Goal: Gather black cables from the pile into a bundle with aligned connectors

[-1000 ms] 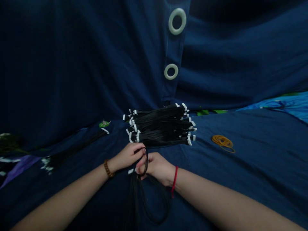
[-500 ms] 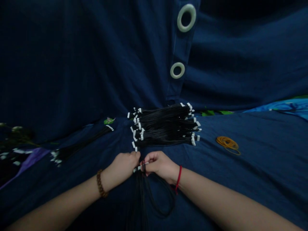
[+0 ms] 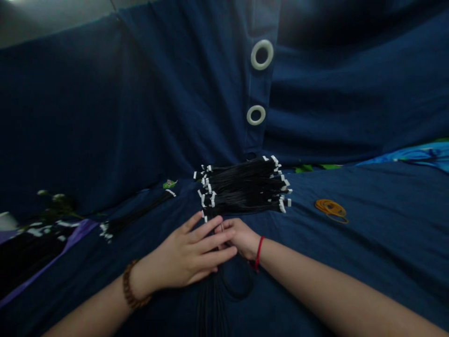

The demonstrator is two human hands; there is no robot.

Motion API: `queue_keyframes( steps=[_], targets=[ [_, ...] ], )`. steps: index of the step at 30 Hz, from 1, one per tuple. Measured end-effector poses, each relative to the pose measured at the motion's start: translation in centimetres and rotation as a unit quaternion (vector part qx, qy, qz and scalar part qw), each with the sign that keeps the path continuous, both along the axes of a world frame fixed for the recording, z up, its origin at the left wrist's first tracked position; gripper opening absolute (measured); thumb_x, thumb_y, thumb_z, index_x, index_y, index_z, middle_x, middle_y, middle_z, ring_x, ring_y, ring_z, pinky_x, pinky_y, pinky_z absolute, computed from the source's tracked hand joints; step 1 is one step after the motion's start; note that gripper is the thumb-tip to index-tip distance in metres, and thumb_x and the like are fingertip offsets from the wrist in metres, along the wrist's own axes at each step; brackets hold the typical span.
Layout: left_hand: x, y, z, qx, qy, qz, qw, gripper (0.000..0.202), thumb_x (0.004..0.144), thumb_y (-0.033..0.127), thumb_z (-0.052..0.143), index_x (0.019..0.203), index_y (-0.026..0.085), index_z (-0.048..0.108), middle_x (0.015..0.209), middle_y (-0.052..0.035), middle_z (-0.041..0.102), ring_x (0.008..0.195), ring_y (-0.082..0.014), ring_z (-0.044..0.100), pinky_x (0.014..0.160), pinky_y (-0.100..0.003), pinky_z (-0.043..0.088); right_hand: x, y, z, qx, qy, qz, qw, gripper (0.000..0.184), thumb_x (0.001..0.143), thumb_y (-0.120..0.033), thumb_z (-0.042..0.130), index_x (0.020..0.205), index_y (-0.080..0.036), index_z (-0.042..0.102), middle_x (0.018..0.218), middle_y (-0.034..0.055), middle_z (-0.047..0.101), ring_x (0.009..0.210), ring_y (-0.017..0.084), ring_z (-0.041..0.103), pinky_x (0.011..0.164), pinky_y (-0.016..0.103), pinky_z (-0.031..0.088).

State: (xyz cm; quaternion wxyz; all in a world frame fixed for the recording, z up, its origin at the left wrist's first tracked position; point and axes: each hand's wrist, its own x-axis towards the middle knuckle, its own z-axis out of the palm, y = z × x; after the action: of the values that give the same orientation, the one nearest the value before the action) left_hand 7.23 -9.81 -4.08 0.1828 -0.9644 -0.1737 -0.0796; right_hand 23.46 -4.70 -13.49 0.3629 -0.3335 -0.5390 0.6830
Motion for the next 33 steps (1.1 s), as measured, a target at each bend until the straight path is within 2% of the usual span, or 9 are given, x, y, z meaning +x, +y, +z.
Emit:
queue_keyframes(
  steps=[3,6,9,13,23,25,27,30,33],
  targets=[
    [0.5,1.6,-1.6,-0.121,-0.053,0.066,0.989,0.037,0.083,0.037,0.049,0.116,0.021,0.052,0.118,-0.0091,0.055,0.126,-0.0268,0.032,0.107,-0.048,0.013,0.2,-0.1,0.1,0.006,-0.018,0.039,0.999,0.020,0.088,-0.028,0.052,0.099,-0.013,0.057,0.095,0.0045,0.059,0.077,0.013,0.059,0.067,0.030,0.050],
    [-0.2,3.3,-3.1,-0.291,-0.160,0.166,0.929,0.034,0.080,0.047,0.049,0.085,0.015,0.059,0.087,-0.0075,0.060,0.093,-0.0238,0.053,0.089,-0.040,0.037,0.5,0.1,-0.1,0.009,-0.026,0.059,0.998,0.018,0.087,-0.027,0.053,0.096,-0.012,0.057,0.088,0.0029,0.059,0.071,0.012,0.058,0.062,0.028,0.050],
    [-0.8,3.8,-4.3,-0.369,-0.203,0.197,0.886,0.038,0.087,0.044,0.033,0.075,0.015,0.055,0.066,-0.0018,0.057,0.062,-0.0141,0.053,0.060,-0.025,0.041,0.7,0.3,-0.3,0.010,-0.023,0.065,0.998,0.017,0.087,-0.026,0.053,0.093,-0.011,0.057,0.084,0.0018,0.059,0.068,0.011,0.057,0.061,0.027,0.050],
    [-0.7,3.8,-5.6,-0.453,-0.257,0.220,0.824,0.040,0.088,0.040,0.026,0.065,0.016,0.048,0.055,0.0022,0.049,0.049,-0.0100,0.048,0.047,-0.020,0.036,0.7,0.2,-0.4,0.006,-0.013,0.076,0.997,0.015,0.087,-0.026,0.053,0.088,-0.011,0.057,0.079,0.0003,0.058,0.063,0.009,0.056,0.058,0.025,0.049],
    [-0.8,4.8,-6.8,-0.530,-0.368,0.256,0.719,0.036,0.082,0.041,0.040,0.056,0.017,0.047,0.041,0.0061,0.038,0.037,-0.0087,0.035,0.038,-0.021,0.028,0.4,-0.5,-0.1,-0.017,0.036,0.059,0.997,0.014,0.086,-0.024,0.054,0.084,-0.011,0.058,0.078,0.0000,0.059,0.065,0.010,0.057,0.061,0.026,0.049],
    [-1.0,4.5,-6.7,-0.491,-0.435,0.247,0.713,0.030,0.081,0.038,0.045,0.061,0.016,0.051,0.051,0.0030,0.047,0.049,-0.0109,0.045,0.049,-0.022,0.037,0.4,-0.4,0.0,-0.023,0.044,0.054,0.997,0.013,0.086,-0.023,0.055,0.085,-0.011,0.058,0.081,0.0007,0.060,0.068,0.011,0.058,0.063,0.027,0.050],
    [-1.4,4.2,-6.6,-0.425,-0.529,0.238,0.695,0.019,0.083,0.033,0.045,0.078,0.017,0.053,0.077,-0.0017,0.056,0.075,-0.0144,0.052,0.068,-0.025,0.042,0.6,-0.3,0.1,-0.024,0.049,0.045,0.998,0.013,0.086,-0.024,0.054,0.088,-0.011,0.058,0.084,0.0016,0.060,0.071,0.011,0.058,0.064,0.028,0.050],
    [-1.9,4.0,-6.7,-0.357,-0.647,0.242,0.628,0.014,0.086,0.026,0.038,0.098,0.021,0.043,0.102,-0.0037,0.048,0.093,-0.0137,0.048,0.079,-0.026,0.041,1.0,0.0,0.2,-0.010,0.057,0.021,0.998,0.017,0.087,-0.026,0.053,0.095,-0.012,0.057,0.088,0.0028,0.059,0.073,0.012,0.058,0.064,0.029,0.050],
    [-1.3,3.8,-7.1,-0.426,-0.669,0.250,0.556,0.011,0.084,0.021,0.038,0.094,0.020,0.041,0.089,-0.0014,0.048,0.067,-0.0092,0.050,0.059,-0.023,0.043,1.3,0.3,0.3,0.012,0.065,-0.002,0.998,0.016,0.087,-0.026,0.053,0.095,-0.012,0.057,0.088,0.0026,0.059,0.072,0.012,0.058,0.064,0.028,0.050]
  ],
)
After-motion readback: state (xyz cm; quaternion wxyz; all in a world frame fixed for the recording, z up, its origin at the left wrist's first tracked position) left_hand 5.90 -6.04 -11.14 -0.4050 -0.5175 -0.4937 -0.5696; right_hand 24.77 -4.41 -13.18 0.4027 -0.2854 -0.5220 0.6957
